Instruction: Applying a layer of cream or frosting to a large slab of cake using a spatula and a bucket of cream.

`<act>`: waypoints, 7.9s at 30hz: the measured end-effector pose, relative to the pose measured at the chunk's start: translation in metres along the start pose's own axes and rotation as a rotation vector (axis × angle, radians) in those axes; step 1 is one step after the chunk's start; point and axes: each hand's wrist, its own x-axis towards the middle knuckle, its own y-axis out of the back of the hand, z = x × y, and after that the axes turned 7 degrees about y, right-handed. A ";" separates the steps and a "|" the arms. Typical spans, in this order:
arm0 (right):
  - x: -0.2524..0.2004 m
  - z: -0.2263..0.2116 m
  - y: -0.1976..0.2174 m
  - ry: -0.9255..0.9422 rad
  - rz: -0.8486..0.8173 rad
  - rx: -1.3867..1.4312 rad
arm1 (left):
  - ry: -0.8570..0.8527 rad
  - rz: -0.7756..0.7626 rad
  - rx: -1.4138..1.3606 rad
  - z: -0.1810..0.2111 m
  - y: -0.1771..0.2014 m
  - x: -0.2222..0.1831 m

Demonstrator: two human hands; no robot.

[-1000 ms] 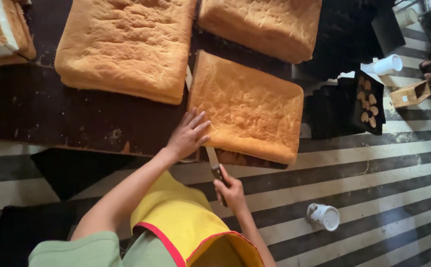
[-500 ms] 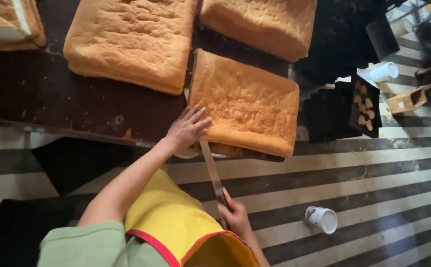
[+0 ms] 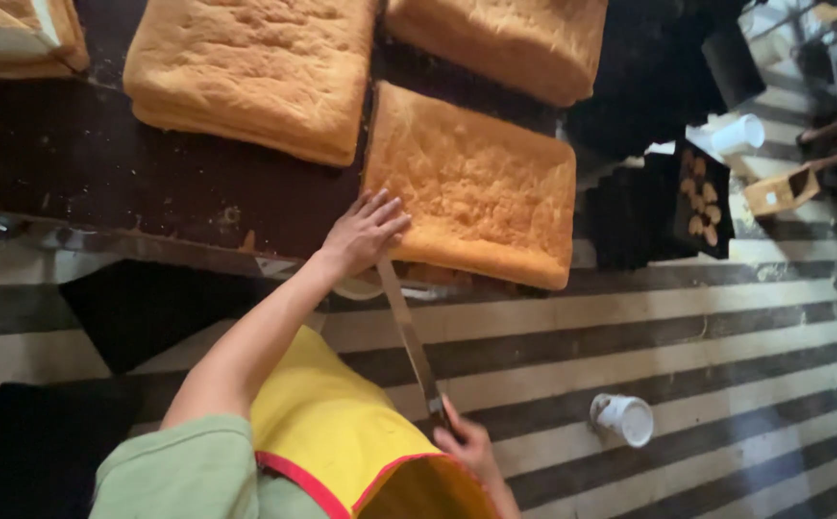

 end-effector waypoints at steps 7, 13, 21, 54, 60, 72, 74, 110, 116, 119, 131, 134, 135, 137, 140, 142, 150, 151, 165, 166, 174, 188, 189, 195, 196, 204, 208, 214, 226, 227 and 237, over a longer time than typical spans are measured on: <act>0.042 -0.036 -0.014 -0.089 -0.027 0.090 | 0.047 -0.047 0.079 0.031 -0.002 -0.017; 0.035 -0.017 -0.018 0.013 -0.070 0.020 | 0.169 -0.183 0.087 0.060 0.013 -0.021; -0.004 0.032 0.001 0.372 -0.113 -0.014 | 0.329 -0.273 0.127 0.082 0.003 -0.018; 0.296 -0.148 -0.005 0.442 0.361 -0.067 | 0.413 0.280 -0.571 0.082 0.099 0.012; 0.300 -0.061 0.198 0.314 0.869 -0.726 | 0.814 0.070 -0.514 0.007 0.013 0.030; 0.309 -0.121 0.255 -0.108 0.141 0.398 | 1.162 -0.208 -1.459 -0.062 -0.012 0.048; 0.321 -0.121 0.258 -0.124 0.071 0.449 | 1.142 -0.187 -1.519 -0.047 0.009 0.066; 0.302 -0.246 0.307 0.412 0.120 0.460 | 0.393 -0.065 -1.697 0.043 0.169 0.159; 0.309 -0.143 0.254 0.061 0.004 0.357 | 0.674 -0.086 -1.594 0.004 0.060 0.071; 0.310 -0.121 0.251 -0.029 -0.059 0.470 | 0.864 -0.038 -1.606 -0.006 0.037 0.053; 0.323 -0.117 0.264 -0.001 -0.033 0.452 | 0.983 -0.006 -1.639 -0.026 0.019 0.070; 0.345 -0.104 0.276 -0.058 -0.042 0.496 | 1.014 -0.049 -1.679 -0.023 0.030 0.077; 0.354 -0.099 0.281 -0.028 -0.043 0.544 | 0.975 -0.082 -1.684 -0.019 0.040 0.083; 0.375 -0.088 0.289 -0.099 -0.044 0.599 | 0.911 -0.101 -1.726 -0.021 0.039 0.087; 0.392 -0.093 0.288 -0.215 -0.035 0.671 | 0.949 -0.149 -1.780 -0.033 0.030 0.098; 0.398 -0.100 0.287 -0.253 -0.026 0.682 | 1.044 -0.170 -1.798 -0.037 0.027 0.106; 0.382 -0.146 0.282 -0.002 -0.196 0.647 | 0.737 -0.172 -1.780 -0.027 0.047 0.132; 0.380 -0.159 0.285 0.012 -0.197 0.645 | 0.722 -0.170 -1.777 -0.020 0.060 0.142; 0.469 -0.374 0.349 0.770 0.099 0.467 | 0.068 0.287 -0.678 -0.035 0.215 0.353; 0.487 -0.355 0.333 0.765 0.097 0.486 | 0.064 0.291 -0.674 -0.033 0.191 0.355; 0.577 -0.265 0.257 0.676 0.111 0.639 | 0.482 0.470 -2.261 -0.082 0.040 0.351; 0.610 -0.296 0.305 0.503 -0.045 0.984 | 0.389 0.349 -2.219 -0.082 0.069 0.388; 0.611 -0.302 0.305 0.496 -0.008 0.978 | 0.390 0.340 -2.249 -0.083 0.072 0.393; 0.577 -0.342 0.314 0.521 -0.027 0.979 | 0.493 0.255 -2.238 -0.084 0.092 0.397; 0.574 -0.341 0.318 0.524 -0.026 0.981 | 0.491 0.252 -2.236 -0.078 0.098 0.394; 0.556 -0.345 0.319 0.539 -0.072 1.059 | 0.505 0.300 -2.162 -0.063 0.120 0.376; 0.566 -0.351 0.323 0.562 -0.105 1.052 | 0.444 0.222 -2.153 -0.084 0.113 0.387; 0.579 -0.384 0.327 0.754 -0.286 1.050 | 0.364 0.298 -2.112 -0.121 0.112 0.418; 0.619 -0.287 0.318 0.363 0.042 0.667 | 0.624 0.156 -1.991 -0.117 0.058 0.375; 0.612 -0.290 0.318 0.340 0.037 0.672 | 0.626 0.131 -1.944 -0.109 0.064 0.374; 0.612 -0.305 0.320 0.295 -0.033 0.618 | 0.790 0.133 -1.836 -0.150 0.035 0.382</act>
